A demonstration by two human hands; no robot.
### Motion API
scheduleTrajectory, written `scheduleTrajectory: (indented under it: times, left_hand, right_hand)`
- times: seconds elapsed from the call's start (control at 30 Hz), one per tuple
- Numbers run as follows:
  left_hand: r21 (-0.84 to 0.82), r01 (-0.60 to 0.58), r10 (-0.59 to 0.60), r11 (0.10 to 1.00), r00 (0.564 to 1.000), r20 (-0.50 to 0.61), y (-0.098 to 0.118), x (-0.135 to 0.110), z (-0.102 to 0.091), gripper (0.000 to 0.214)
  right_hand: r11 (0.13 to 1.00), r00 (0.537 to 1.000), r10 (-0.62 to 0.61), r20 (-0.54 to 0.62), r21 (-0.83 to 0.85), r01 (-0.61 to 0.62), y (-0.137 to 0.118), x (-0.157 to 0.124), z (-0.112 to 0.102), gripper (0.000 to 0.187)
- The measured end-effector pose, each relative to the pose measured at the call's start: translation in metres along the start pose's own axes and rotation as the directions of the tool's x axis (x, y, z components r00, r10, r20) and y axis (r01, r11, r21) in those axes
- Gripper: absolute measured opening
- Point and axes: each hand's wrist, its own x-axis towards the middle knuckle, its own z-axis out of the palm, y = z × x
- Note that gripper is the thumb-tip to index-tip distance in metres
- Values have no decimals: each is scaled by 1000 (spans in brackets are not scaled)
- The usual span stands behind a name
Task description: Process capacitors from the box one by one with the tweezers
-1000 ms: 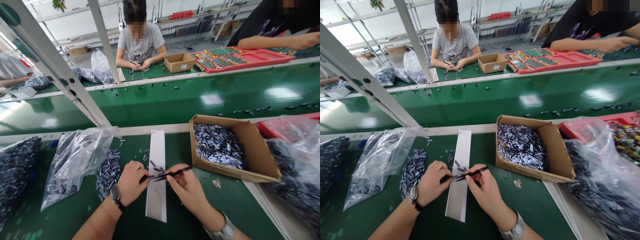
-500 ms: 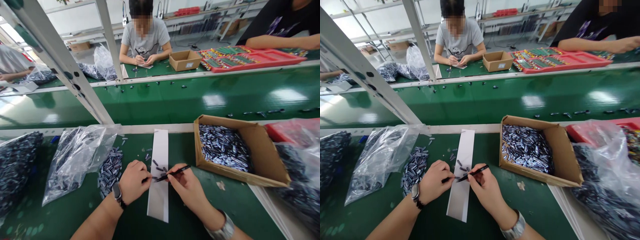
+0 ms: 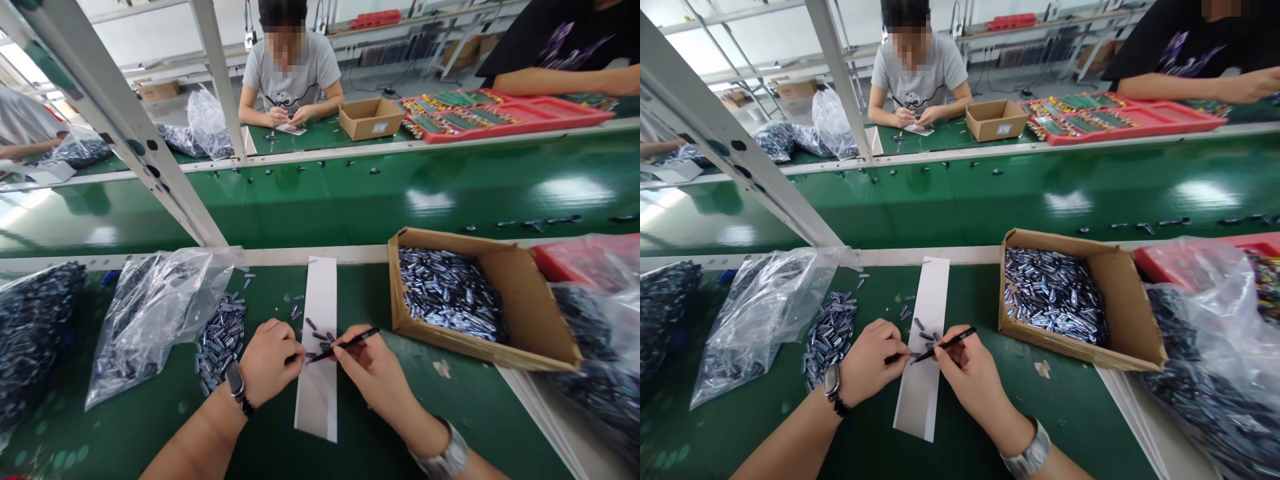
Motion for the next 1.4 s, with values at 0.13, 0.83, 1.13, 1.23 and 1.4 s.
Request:
scheduleTrajectory:
  times: [0.13,0.83,1.13,1.23,1.4]
  left_hand:
    - [10,-3,3,1000,1000,14,0,0,-1,20]
    - [78,-1,-6,997,996,90,6,1,-7,20]
    - [199,-88,53,976,983,174,16,4,-15,22]
    - [224,-91,53,970,984,169,18,5,-16,20]
    - [211,-80,45,974,985,164,16,3,-14,19]
  right_hand:
    - [1000,999,2,-51,13,-2,-5,3,-3,74]
    - [996,999,-5,-38,-85,2,-18,5,-5,71]
    - [994,995,-76,-62,-86,71,-9,3,-6,63]
    - [994,993,-100,-56,-59,97,-5,2,-8,65]
    - [990,992,-117,-41,-89,113,-2,1,-8,68]
